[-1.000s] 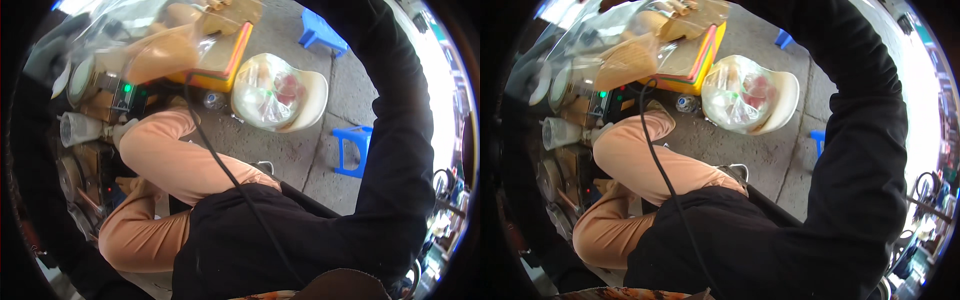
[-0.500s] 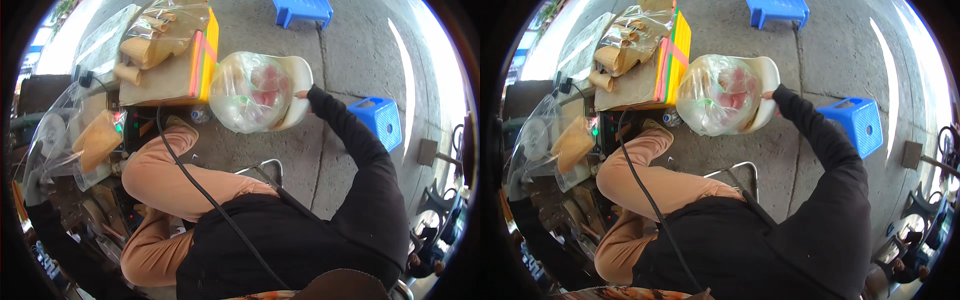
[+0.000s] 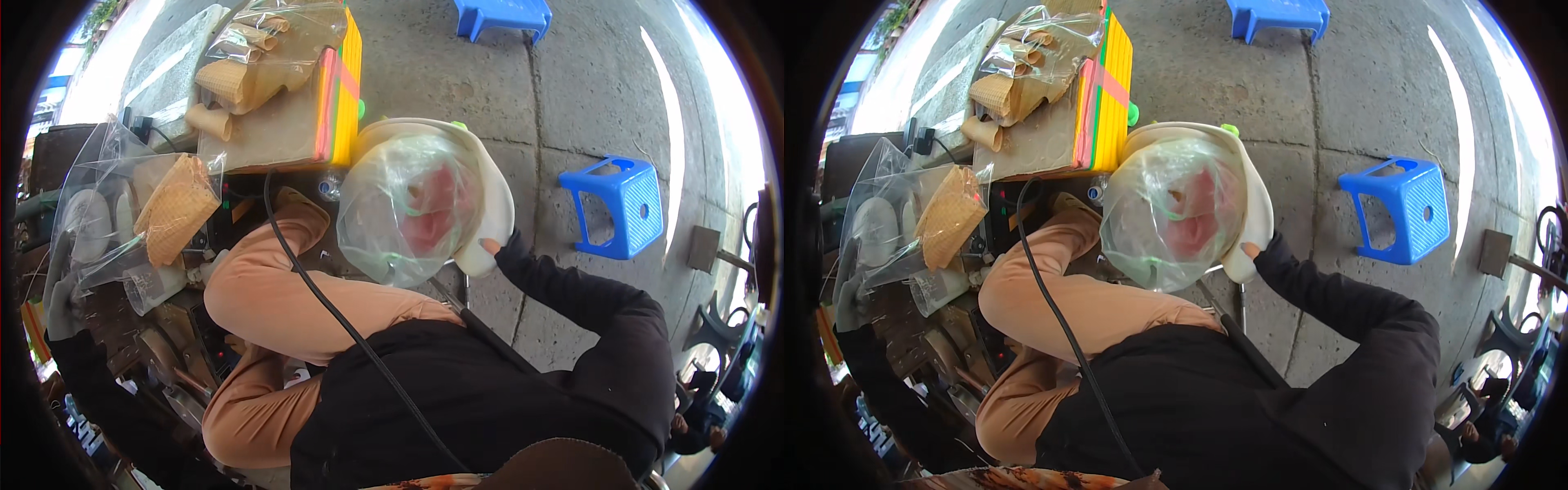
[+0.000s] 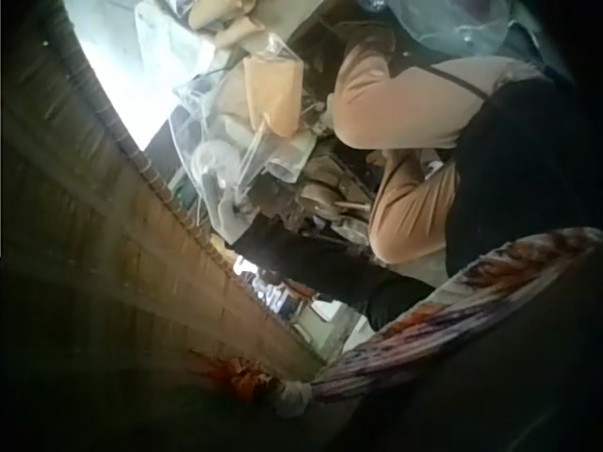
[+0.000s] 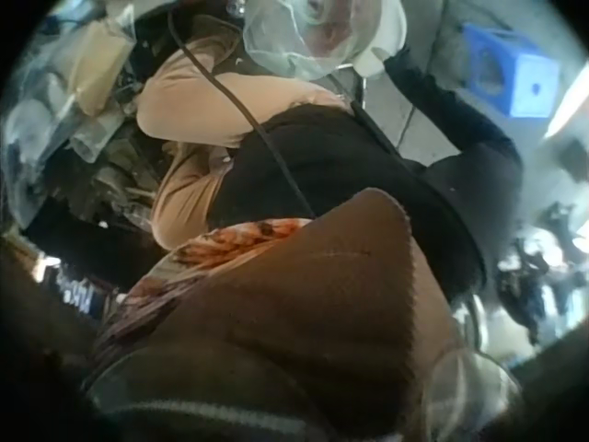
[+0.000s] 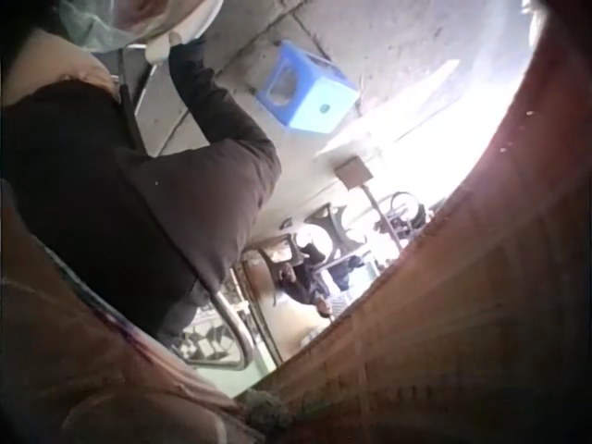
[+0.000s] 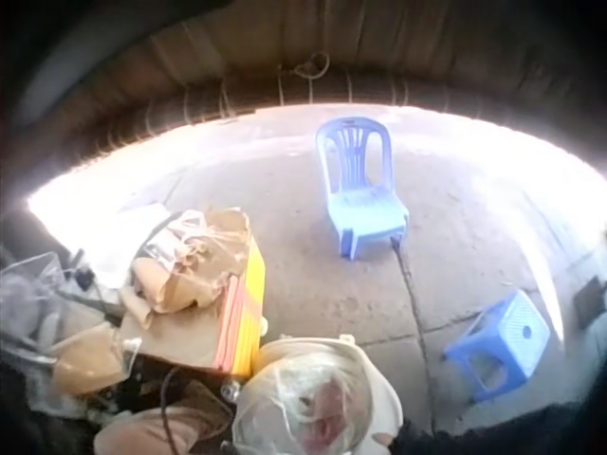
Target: Preparing and packaging small flatbreads or crepes on multiple heated circular plates.
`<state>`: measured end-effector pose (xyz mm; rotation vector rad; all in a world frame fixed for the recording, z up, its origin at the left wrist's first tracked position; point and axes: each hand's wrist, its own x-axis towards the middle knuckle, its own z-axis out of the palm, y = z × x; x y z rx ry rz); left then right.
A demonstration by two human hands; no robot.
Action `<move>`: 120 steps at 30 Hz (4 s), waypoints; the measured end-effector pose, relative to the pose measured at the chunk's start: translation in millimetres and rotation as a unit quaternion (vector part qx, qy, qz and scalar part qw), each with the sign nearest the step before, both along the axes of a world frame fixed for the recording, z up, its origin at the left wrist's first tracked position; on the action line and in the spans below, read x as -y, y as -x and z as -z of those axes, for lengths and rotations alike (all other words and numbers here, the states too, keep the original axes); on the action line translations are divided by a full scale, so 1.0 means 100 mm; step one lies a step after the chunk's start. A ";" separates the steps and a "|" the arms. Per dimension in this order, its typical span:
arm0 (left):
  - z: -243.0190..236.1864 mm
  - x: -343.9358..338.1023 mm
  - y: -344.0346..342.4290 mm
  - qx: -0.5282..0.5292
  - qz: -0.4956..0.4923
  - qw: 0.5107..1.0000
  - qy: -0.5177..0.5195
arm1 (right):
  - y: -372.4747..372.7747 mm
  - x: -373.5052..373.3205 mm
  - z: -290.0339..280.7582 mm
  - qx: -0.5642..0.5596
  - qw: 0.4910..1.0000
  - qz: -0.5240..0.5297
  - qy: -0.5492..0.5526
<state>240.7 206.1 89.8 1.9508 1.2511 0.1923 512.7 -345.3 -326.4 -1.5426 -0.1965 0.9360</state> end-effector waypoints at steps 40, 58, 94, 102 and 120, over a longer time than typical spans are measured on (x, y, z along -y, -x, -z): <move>0.00 0.13 0.57 0.054 0.016 0.998 0.006 | -2.47 -1.94 0.44 0.645 0.667 -0.223 0.300; 0.00 0.26 0.44 0.126 -0.105 0.984 -0.075 | -0.53 -4.74 -1.05 0.667 0.683 -0.156 -0.254; -0.56 1.40 -0.31 0.205 -0.055 0.977 0.009 | 0.07 -4.03 -4.30 0.548 0.526 -0.573 -0.307; -0.23 1.89 0.29 0.239 -0.038 0.964 0.106 | 0.73 -3.91 -3.99 0.556 0.384 -0.697 -0.240; 0.56 2.30 1.13 0.249 -0.080 0.950 0.170 | 1.77 -4.12 -2.84 0.320 0.474 -0.819 0.041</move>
